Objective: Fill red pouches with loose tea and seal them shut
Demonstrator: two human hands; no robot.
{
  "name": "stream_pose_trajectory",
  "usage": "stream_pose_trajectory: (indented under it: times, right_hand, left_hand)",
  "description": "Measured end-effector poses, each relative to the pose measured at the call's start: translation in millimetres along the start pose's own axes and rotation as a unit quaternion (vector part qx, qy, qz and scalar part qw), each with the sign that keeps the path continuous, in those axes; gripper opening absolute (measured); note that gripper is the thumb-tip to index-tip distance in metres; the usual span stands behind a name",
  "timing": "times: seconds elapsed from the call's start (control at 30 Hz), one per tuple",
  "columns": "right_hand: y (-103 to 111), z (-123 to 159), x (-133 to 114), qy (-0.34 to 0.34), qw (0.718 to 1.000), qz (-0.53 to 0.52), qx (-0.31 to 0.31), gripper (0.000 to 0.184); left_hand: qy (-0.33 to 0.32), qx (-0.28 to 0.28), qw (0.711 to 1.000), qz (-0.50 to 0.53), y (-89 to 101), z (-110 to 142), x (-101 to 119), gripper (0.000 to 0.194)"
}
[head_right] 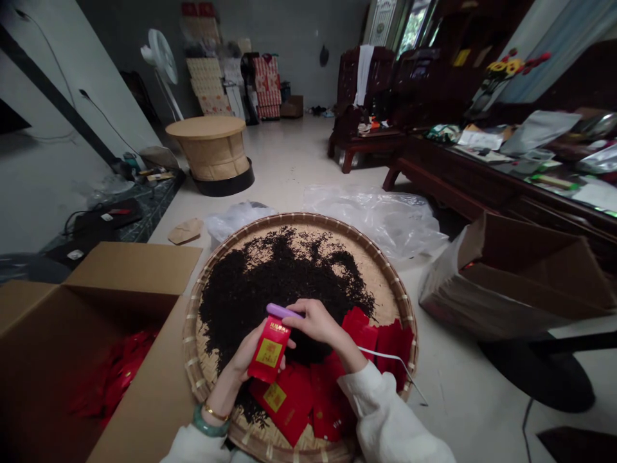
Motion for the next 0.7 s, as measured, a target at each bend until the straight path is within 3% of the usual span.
stream_pose_trajectory:
  times: [0.53, 0.7]
  right_hand:
    - [-2, 2, -5, 0.022, 0.999, 0.024, 0.021, 0.03]
    - [6, -1, 17, 0.003, 0.999, -0.002, 0.04, 0.039]
  left_hand:
    - [-0.021, 0.008, 1.0, -0.01, -1.5, 1, 3, 0.057]
    - [-0.025, 0.023, 0.999, -0.005, 1.1, 1, 6, 0.056]
Point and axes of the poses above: each hand's wrist, its own z-axis away from the middle knuckle, its own y-axis out of the back of the hand, x = y × z, the point moved 3 cm from there along -z, towards the middle knuckle, and after that the axes turned 2 degrees about -z, right-handed, at the moved point
